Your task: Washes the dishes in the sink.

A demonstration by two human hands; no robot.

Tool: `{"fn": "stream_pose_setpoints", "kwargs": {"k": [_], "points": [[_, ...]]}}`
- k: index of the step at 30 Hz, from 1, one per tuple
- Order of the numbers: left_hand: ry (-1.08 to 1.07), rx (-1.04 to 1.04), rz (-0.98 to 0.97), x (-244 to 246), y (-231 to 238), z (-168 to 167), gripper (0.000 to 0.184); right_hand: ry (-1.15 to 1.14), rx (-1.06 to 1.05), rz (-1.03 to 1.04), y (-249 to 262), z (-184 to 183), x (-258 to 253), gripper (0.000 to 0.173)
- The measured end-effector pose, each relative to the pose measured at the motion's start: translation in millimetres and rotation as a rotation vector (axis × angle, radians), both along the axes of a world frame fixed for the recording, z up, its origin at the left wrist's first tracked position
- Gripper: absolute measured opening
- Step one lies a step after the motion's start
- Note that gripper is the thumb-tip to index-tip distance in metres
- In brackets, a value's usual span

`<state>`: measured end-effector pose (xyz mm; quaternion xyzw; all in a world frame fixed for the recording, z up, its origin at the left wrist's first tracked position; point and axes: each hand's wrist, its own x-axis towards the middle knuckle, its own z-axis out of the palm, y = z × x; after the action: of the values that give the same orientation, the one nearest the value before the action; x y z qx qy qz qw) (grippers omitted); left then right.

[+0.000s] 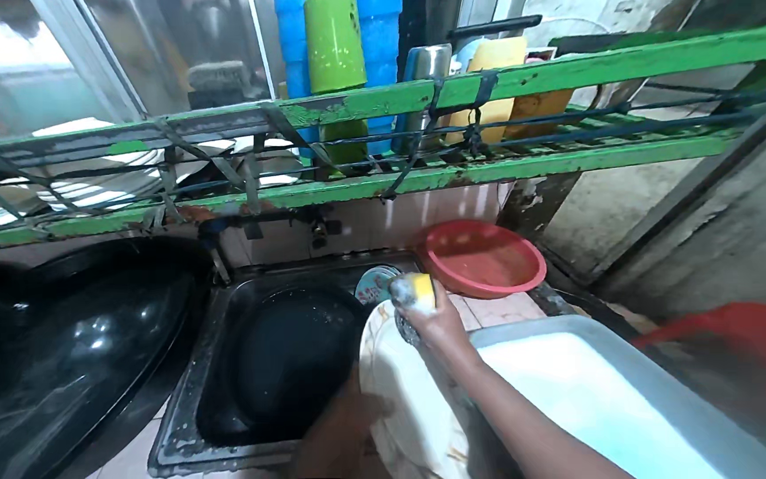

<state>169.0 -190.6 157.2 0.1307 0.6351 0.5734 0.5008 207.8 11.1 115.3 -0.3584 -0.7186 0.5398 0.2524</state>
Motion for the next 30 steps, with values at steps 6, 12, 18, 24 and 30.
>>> {"fn": "stream_pose_setpoints", "kwargs": {"k": [6, 12, 18, 24, 30], "points": [[0.065, 0.009, -0.055, -22.8, 6.1, 4.9, 0.057, 0.182, 0.345, 0.271, -41.0, 4.1, 0.8, 0.07], [-0.084, 0.052, 0.009, -10.3, 2.2, 1.5, 0.062, 0.019, 0.268, 0.126, -23.9, 18.7, 4.4, 0.072], [0.066, -0.016, 0.028, -14.4, 0.7, 3.1, 0.065, 0.132, 0.266, 0.139, -28.5, 6.0, -1.2, 0.073], [-0.17, 0.095, 0.0, -18.6, -6.0, 5.5, 0.044, 0.118, 0.419, 0.213, -39.9, 19.9, 5.7, 0.073], [-0.021, 0.0, 0.063, -11.4, -2.2, 0.7, 0.064, 0.065, 0.258, 0.036, -17.3, 8.4, -1.8, 0.07]]}}
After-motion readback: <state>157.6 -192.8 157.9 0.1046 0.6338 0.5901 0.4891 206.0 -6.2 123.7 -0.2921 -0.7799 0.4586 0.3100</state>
